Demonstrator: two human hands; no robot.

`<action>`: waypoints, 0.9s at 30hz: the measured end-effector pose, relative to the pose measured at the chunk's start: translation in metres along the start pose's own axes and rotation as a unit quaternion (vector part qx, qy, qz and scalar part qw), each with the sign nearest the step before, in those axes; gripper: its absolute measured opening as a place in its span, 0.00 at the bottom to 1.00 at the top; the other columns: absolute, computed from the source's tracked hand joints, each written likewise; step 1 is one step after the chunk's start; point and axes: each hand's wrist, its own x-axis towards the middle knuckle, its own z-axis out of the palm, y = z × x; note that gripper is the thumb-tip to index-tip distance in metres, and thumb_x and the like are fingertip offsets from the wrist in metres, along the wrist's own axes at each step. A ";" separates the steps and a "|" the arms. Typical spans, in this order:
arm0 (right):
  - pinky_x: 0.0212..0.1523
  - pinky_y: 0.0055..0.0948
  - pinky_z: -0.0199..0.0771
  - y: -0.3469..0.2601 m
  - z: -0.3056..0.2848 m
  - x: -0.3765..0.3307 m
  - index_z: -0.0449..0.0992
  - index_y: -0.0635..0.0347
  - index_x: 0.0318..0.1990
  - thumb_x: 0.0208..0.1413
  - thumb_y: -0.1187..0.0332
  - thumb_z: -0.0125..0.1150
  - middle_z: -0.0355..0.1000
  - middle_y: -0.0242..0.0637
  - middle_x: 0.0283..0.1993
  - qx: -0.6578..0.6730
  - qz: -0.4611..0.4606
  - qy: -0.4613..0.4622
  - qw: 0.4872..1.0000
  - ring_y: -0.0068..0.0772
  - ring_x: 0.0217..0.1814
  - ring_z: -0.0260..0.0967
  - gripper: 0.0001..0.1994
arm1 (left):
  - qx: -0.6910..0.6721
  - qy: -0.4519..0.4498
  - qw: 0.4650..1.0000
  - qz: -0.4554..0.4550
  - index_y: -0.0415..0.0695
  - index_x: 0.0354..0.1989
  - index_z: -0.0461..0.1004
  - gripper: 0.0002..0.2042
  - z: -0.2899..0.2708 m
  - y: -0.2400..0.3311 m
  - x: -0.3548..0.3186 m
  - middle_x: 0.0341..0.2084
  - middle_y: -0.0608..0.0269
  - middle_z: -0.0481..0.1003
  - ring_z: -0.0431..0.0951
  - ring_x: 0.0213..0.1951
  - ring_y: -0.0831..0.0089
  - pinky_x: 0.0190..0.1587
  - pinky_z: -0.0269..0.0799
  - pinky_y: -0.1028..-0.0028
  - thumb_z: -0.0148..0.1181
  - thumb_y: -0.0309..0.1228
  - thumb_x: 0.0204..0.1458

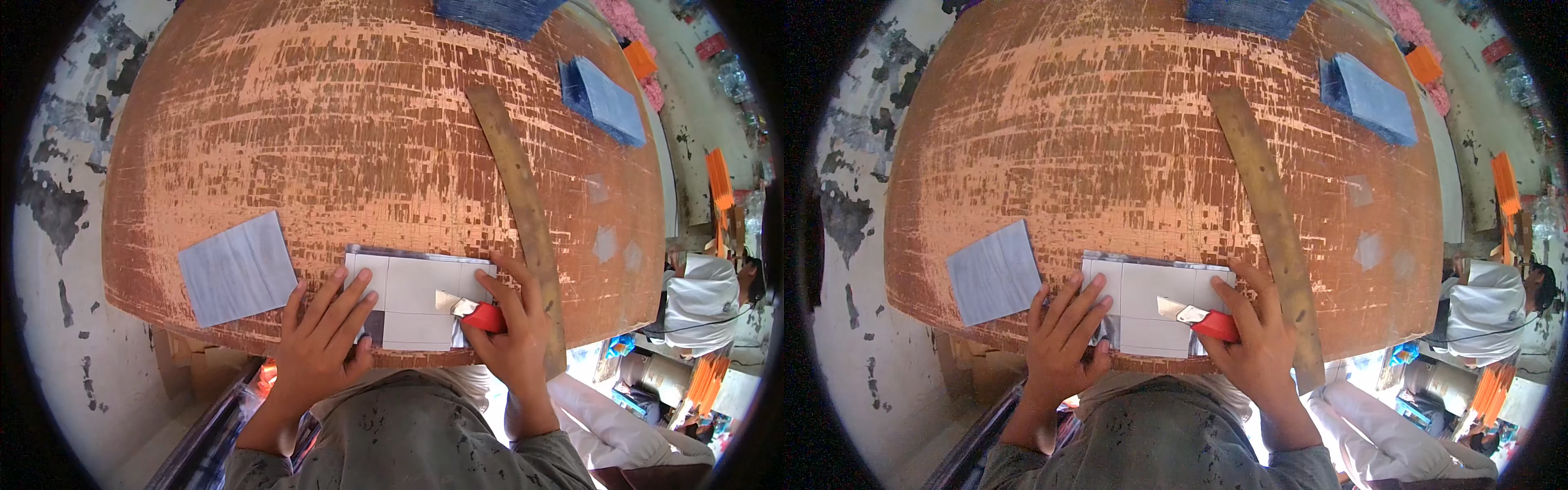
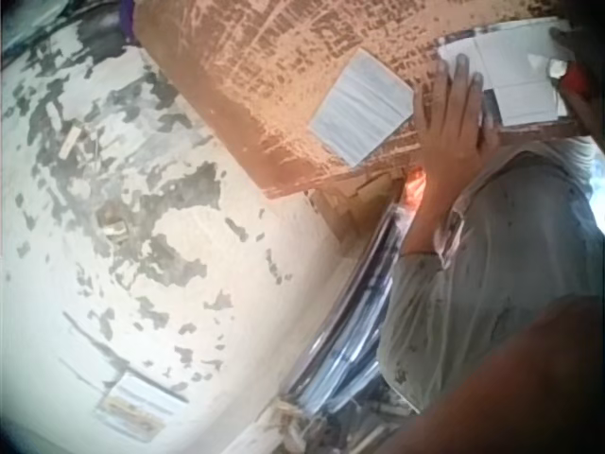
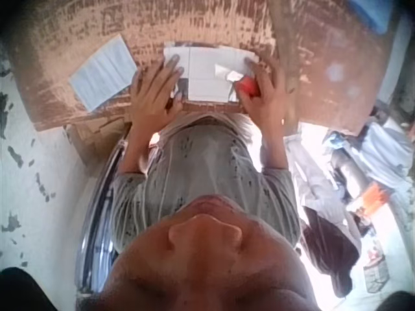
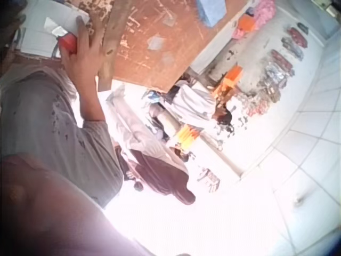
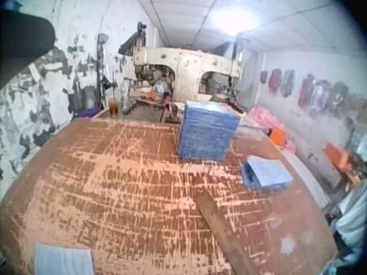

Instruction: The person cuts plastic sheets along a paper template using a utility knife, then separates and moves the cut pieces by hand on the table.

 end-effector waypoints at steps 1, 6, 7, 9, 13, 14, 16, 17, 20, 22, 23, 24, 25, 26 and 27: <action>0.61 0.44 0.88 -0.003 0.001 -0.001 0.85 0.54 0.63 0.45 0.70 0.85 0.74 0.44 0.76 0.015 0.010 0.012 1.000 0.51 0.69 0.81 0.33 | -0.003 -0.005 1.000 -0.004 0.46 0.68 0.82 0.26 -0.003 0.001 0.001 0.76 0.56 0.77 0.71 0.80 0.52 0.84 0.50 0.40 0.62 0.36 0.59; 0.63 0.46 0.86 0.000 0.004 0.001 0.86 0.59 0.61 0.44 0.77 0.80 0.76 0.47 0.74 0.034 0.029 0.029 0.999 0.55 0.71 0.79 0.30 | 0.005 -0.013 1.000 -0.010 0.45 0.67 0.82 0.25 -0.002 0.002 0.008 0.75 0.56 0.77 0.71 0.79 0.52 0.82 0.53 0.41 0.62 0.36 0.60; 0.63 0.46 0.86 0.001 0.005 0.000 0.86 0.59 0.61 0.44 0.77 0.80 0.76 0.47 0.74 0.042 0.027 0.027 0.998 0.55 0.71 0.79 0.30 | -0.005 -0.011 1.000 -0.008 0.45 0.67 0.82 0.25 -0.001 0.002 0.008 0.76 0.56 0.76 0.71 0.79 0.51 0.82 0.55 0.42 0.62 0.36 0.60; 0.58 0.43 0.91 0.005 0.005 0.000 0.85 0.54 0.64 0.45 0.70 0.87 0.74 0.47 0.75 0.017 -0.004 0.043 0.999 0.52 0.69 0.80 0.34 | -0.012 -0.011 1.000 -0.008 0.46 0.67 0.82 0.25 -0.001 0.003 0.007 0.76 0.56 0.76 0.72 0.79 0.51 0.81 0.56 0.42 0.62 0.37 0.60; 0.56 0.41 0.92 0.004 0.003 0.000 0.86 0.54 0.64 0.44 0.72 0.86 0.73 0.49 0.75 0.006 0.000 0.027 1.000 0.53 0.71 0.79 0.34 | -0.033 -0.014 0.999 -0.017 0.46 0.69 0.81 0.26 -0.001 0.003 0.007 0.77 0.55 0.74 0.71 0.79 0.49 0.79 0.61 0.43 0.63 0.37 0.61; 0.56 0.41 0.92 0.004 0.003 0.001 0.86 0.54 0.64 0.44 0.72 0.86 0.73 0.49 0.75 0.007 0.000 0.026 1.000 0.53 0.71 0.79 0.34 | -0.040 -0.014 0.999 -0.021 0.47 0.69 0.81 0.27 -0.002 0.002 0.007 0.78 0.54 0.74 0.71 0.79 0.49 0.79 0.62 0.43 0.63 0.37 0.60; 0.56 0.40 0.92 0.003 0.003 0.001 0.86 0.54 0.65 0.44 0.73 0.86 0.73 0.49 0.75 0.007 0.002 0.029 1.000 0.53 0.70 0.80 0.35 | -0.040 -0.019 0.999 -0.021 0.46 0.69 0.80 0.27 -0.002 0.001 0.007 0.78 0.54 0.74 0.71 0.79 0.48 0.79 0.62 0.43 0.63 0.37 0.60; 0.56 0.40 0.92 0.002 0.003 0.002 0.86 0.54 0.65 0.44 0.73 0.86 0.73 0.49 0.75 0.007 0.002 0.028 1.000 0.53 0.70 0.80 0.35 | -0.039 -0.023 0.999 -0.019 0.46 0.69 0.80 0.27 -0.002 0.001 0.007 0.78 0.53 0.74 0.71 0.79 0.48 0.78 0.63 0.43 0.63 0.37 0.60; 0.57 0.40 0.92 -0.001 0.002 0.003 0.86 0.54 0.64 0.44 0.73 0.86 0.73 0.49 0.74 0.006 0.007 0.024 1.000 0.52 0.68 0.81 0.34 | -0.042 -0.025 0.999 -0.018 0.45 0.69 0.80 0.27 -0.003 0.000 0.007 0.77 0.51 0.74 0.71 0.79 0.46 0.78 0.63 0.43 0.64 0.37 0.60; 0.66 0.47 0.84 -0.005 0.004 0.002 0.86 0.59 0.63 0.41 0.80 0.79 0.73 0.50 0.74 0.038 0.042 0.024 0.998 0.57 0.73 0.77 0.34 | -0.047 -0.026 0.998 -0.018 0.44 0.70 0.80 0.28 -0.003 0.000 0.008 0.77 0.51 0.74 0.71 0.79 0.46 0.78 0.63 0.43 0.64 0.37 0.60; 0.66 0.47 0.84 -0.005 0.004 0.001 0.86 0.59 0.63 0.41 0.80 0.79 0.73 0.50 0.74 0.037 0.043 0.023 0.998 0.57 0.73 0.77 0.34 | -0.052 -0.027 0.998 -0.018 0.44 0.70 0.79 0.28 -0.003 0.000 0.008 0.77 0.50 0.74 0.71 0.79 0.45 0.78 0.64 0.43 0.64 0.36 0.60; 0.66 0.47 0.84 -0.005 0.004 0.001 0.86 0.59 0.63 0.41 0.80 0.79 0.73 0.50 0.74 0.038 0.047 0.022 0.998 0.57 0.73 0.77 0.34 | -0.052 -0.027 0.998 -0.018 0.44 0.70 0.79 0.28 -0.003 0.000 0.008 0.77 0.50 0.74 0.71 0.79 0.45 0.78 0.64 0.43 0.64 0.36 0.60; 0.66 0.47 0.84 -0.005 0.005 0.001 0.87 0.59 0.63 0.41 0.80 0.79 0.73 0.50 0.74 0.038 0.052 0.021 0.998 0.57 0.73 0.77 0.34 | -0.054 -0.025 0.998 -0.019 0.44 0.70 0.79 0.28 -0.002 0.000 0.008 0.77 0.50 0.74 0.71 0.79 0.45 0.78 0.64 0.43 0.65 0.36 0.59; 0.66 0.47 0.84 -0.005 0.004 0.001 0.87 0.59 0.63 0.41 0.80 0.79 0.73 0.50 0.74 0.038 0.052 0.020 0.998 0.57 0.73 0.77 0.34 | -0.056 -0.023 0.998 -0.019 0.44 0.70 0.79 0.28 -0.002 0.000 0.007 0.77 0.49 0.74 0.71 0.79 0.44 0.78 0.64 0.43 0.65 0.36 0.59; 0.65 0.47 0.84 -0.005 0.004 0.001 0.87 0.59 0.63 0.41 0.80 0.80 0.73 0.50 0.74 0.037 0.050 0.019 0.998 0.56 0.73 0.77 0.34 | -0.056 -0.024 0.998 -0.020 0.44 0.70 0.79 0.28 -0.002 0.000 0.007 0.77 0.49 0.74 0.71 0.79 0.44 0.78 0.64 0.43 0.65 0.36 0.59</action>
